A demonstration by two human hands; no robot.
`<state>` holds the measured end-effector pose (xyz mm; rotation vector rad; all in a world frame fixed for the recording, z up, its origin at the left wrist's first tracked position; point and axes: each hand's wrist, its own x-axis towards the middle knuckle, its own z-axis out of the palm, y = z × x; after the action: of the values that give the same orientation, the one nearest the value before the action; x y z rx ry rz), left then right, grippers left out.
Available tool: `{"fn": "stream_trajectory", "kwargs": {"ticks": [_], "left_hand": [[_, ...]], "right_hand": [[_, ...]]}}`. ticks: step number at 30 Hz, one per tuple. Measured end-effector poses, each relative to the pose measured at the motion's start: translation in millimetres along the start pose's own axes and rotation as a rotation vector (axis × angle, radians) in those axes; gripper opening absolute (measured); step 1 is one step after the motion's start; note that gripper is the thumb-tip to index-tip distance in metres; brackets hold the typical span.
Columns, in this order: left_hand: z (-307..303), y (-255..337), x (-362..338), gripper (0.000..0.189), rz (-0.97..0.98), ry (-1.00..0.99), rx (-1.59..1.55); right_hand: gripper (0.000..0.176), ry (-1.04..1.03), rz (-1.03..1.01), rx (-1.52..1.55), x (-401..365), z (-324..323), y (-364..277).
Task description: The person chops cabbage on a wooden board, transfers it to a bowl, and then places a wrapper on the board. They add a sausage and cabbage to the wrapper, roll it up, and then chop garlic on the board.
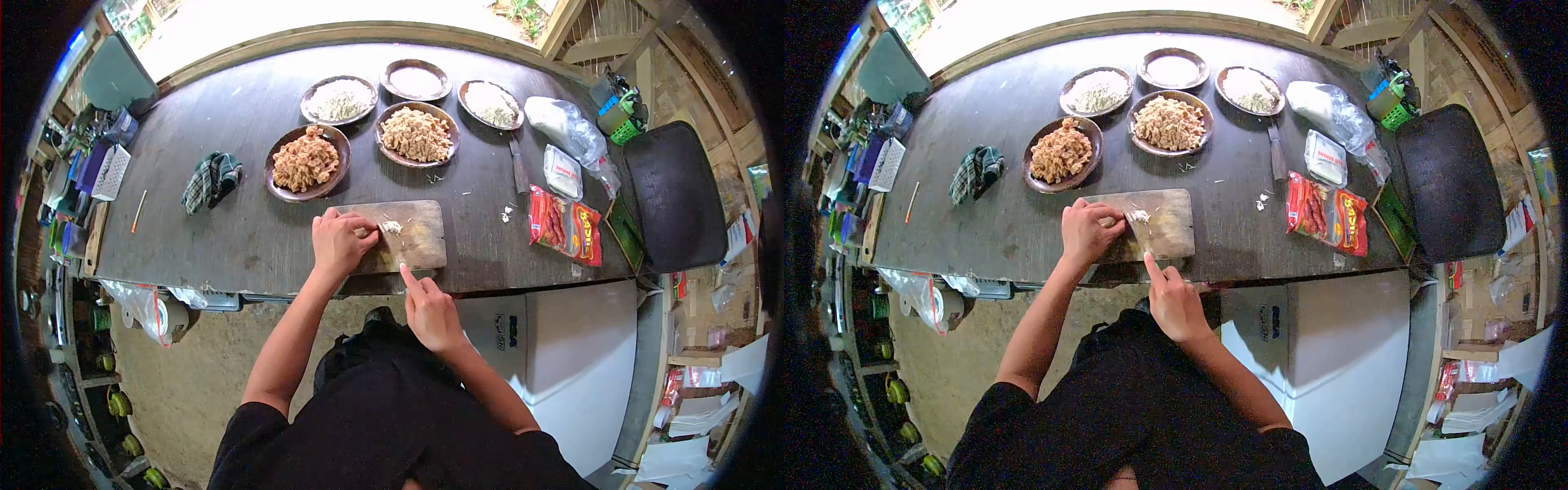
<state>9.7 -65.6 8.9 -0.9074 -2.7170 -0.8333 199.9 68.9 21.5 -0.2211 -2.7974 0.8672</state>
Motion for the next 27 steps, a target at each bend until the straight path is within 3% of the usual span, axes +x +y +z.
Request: {"fn": "stream_trajectory", "kwargs": {"ticks": [10, 27], "left_hand": [[-4, -1, 2, 0.015, -0.046, -0.086, 0.0], [-2, -2, 2, 0.016, 0.036, -0.029, 0.008]], "right_hand": [[0.053, 0.005, 0.008, -0.017, 1, -3, 5], [0.053, -0.011, 0.001, -0.011, 10, 1, 3]]}}
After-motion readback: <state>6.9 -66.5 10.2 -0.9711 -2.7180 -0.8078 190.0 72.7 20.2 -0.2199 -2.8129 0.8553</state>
